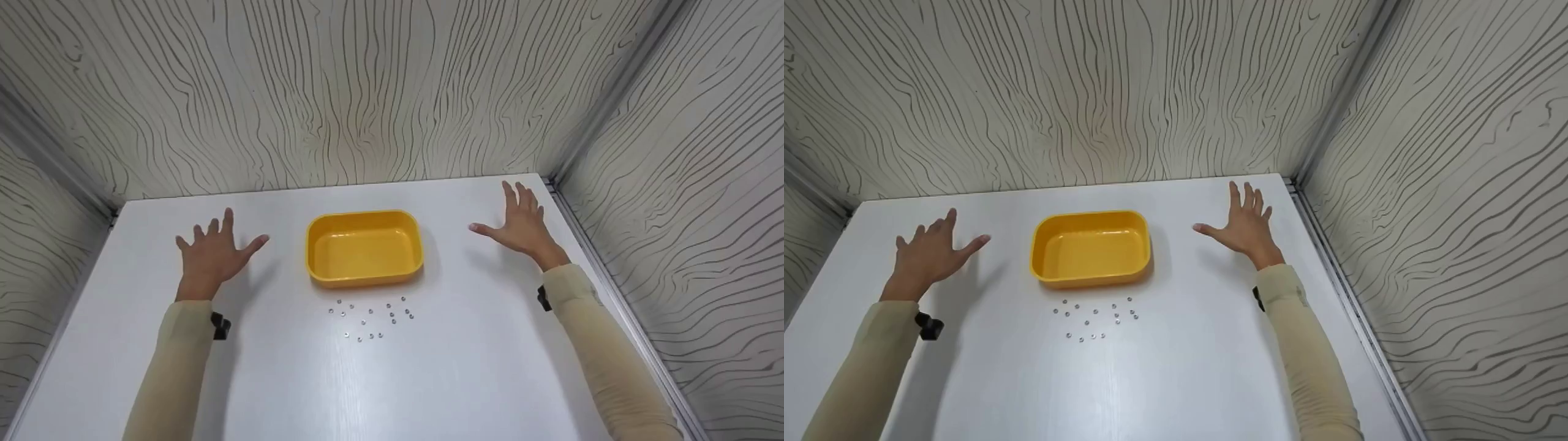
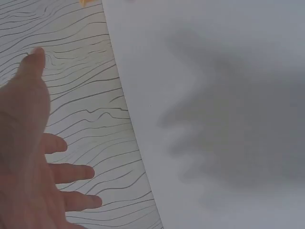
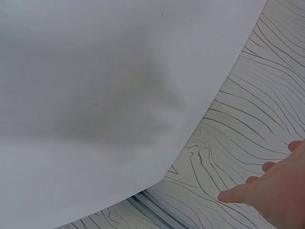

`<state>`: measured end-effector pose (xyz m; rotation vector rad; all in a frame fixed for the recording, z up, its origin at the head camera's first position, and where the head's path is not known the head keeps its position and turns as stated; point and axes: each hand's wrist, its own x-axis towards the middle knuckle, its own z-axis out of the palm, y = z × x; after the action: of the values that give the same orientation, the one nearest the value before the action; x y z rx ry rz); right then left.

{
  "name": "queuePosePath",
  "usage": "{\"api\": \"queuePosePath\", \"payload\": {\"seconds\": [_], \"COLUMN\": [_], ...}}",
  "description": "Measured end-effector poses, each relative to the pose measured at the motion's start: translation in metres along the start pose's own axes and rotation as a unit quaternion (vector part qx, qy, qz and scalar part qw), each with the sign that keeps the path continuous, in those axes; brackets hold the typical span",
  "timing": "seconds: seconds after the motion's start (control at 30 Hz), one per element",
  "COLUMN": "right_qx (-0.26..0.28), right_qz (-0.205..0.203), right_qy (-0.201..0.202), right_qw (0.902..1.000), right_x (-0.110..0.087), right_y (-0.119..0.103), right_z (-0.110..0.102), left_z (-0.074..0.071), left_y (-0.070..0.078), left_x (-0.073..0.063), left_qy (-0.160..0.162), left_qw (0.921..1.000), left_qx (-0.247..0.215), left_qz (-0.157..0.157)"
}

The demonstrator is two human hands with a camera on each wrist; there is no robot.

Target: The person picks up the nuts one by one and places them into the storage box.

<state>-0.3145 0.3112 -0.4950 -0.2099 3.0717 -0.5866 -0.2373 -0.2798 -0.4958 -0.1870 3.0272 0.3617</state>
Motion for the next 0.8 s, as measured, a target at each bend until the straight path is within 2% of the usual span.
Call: {"api": "queuePosePath", "payload": {"seconds": [0.13, 0.3, 0.53, 0.63, 0.8], "right_qx": [0.013, 0.033, 0.07, 0.066, 0.065], "right_qz": [-0.016, -0.035, -0.03, -0.031, -0.05], "right_qy": [-0.018, -0.044, -0.094, -0.103, -0.102], "right_qw": [0.9996, 0.9979, 0.9926, 0.992, 0.9914], "right_x": [-0.008, -0.022, -0.038, -0.043, -0.052], "right_y": [-0.005, -0.013, -0.024, -0.029, -0.037], "right_z": [0.003, 0.004, 0.008, 0.011, 0.017], "left_z": [0.002, 0.002, 0.009, 0.012, 0.016], "left_y": [0.007, 0.016, 0.03, 0.038, 0.053], "left_x": [0.001, 0.001, 0.001, -0.001, -0.005], "left_qy": [-0.022, -0.029, -0.046, -0.041, -0.025], "left_qw": [0.9976, 0.9891, 0.9688, 0.9635, 0.9608], "left_qx": [-0.066, -0.144, -0.243, -0.264, -0.273], "left_qz": [0.0, 0.0, 0.014, 0.019, 0.044]}}
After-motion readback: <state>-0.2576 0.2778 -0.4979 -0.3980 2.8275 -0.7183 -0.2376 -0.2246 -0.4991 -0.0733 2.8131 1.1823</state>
